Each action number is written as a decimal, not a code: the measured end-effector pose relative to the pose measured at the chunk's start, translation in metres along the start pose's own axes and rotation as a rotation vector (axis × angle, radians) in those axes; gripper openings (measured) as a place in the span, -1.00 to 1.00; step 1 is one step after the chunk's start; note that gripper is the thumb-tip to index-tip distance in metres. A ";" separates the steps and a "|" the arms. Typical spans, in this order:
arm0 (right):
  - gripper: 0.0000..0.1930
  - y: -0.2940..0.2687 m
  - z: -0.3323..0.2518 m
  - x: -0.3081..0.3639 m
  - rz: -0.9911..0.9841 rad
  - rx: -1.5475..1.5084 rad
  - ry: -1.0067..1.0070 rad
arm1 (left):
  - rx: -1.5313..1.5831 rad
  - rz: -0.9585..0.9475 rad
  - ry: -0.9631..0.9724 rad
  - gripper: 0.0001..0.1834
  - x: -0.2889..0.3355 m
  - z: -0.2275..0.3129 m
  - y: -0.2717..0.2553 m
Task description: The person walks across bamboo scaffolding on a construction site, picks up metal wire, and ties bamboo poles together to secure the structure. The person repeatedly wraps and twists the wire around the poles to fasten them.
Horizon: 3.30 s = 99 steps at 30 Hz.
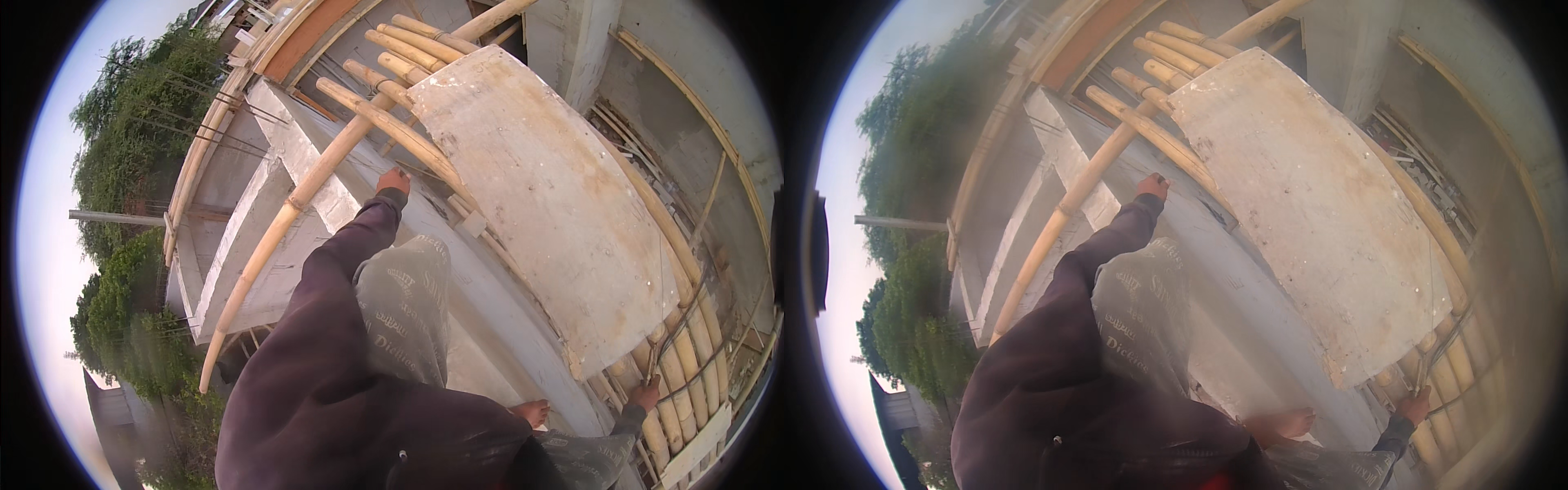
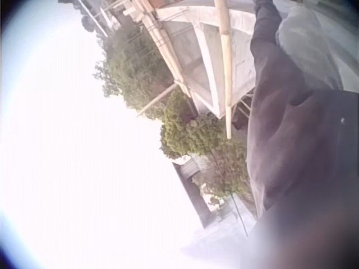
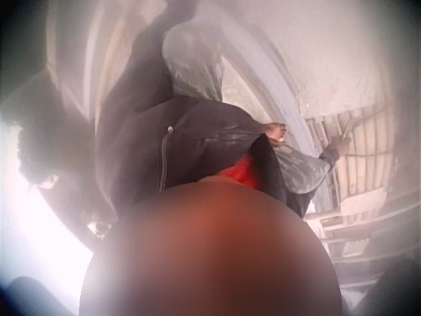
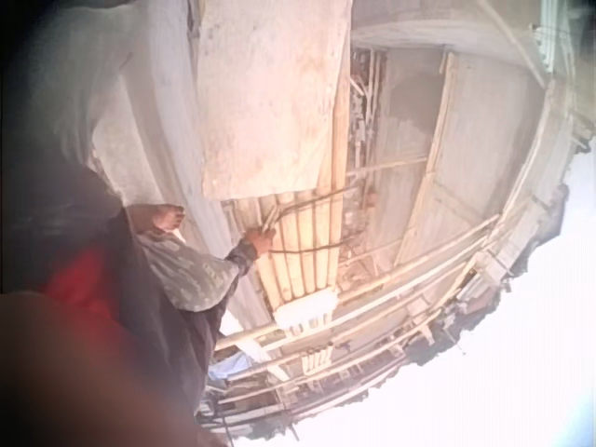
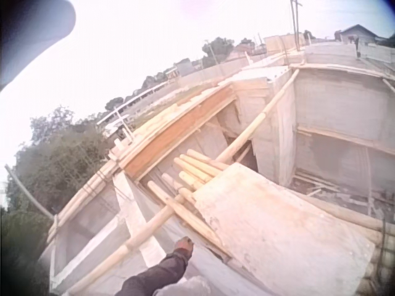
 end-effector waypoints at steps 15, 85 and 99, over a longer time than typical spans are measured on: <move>-0.60 0.003 -0.051 0.006 0.022 -0.002 0.158 | -0.290 0.019 0.077 -0.14 -0.196 -0.129 -0.064; -0.72 -0.147 0.064 0.092 -0.316 -1.165 0.427 | 0.893 -1.629 0.335 -0.74 0.541 0.623 0.115; -0.73 -0.256 0.177 0.115 -0.028 -1.584 0.643 | 0.899 -1.318 0.390 -0.74 0.692 0.751 0.022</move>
Point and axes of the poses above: each hand's wrist, its own x-axis away from the middle knuckle, its own y-axis out of the palm, z = x × y, the point moved 7 cm from there along -x, towards the middle knuckle, and after that the axes turned 8 degrees about y, right-handed, at the moved point
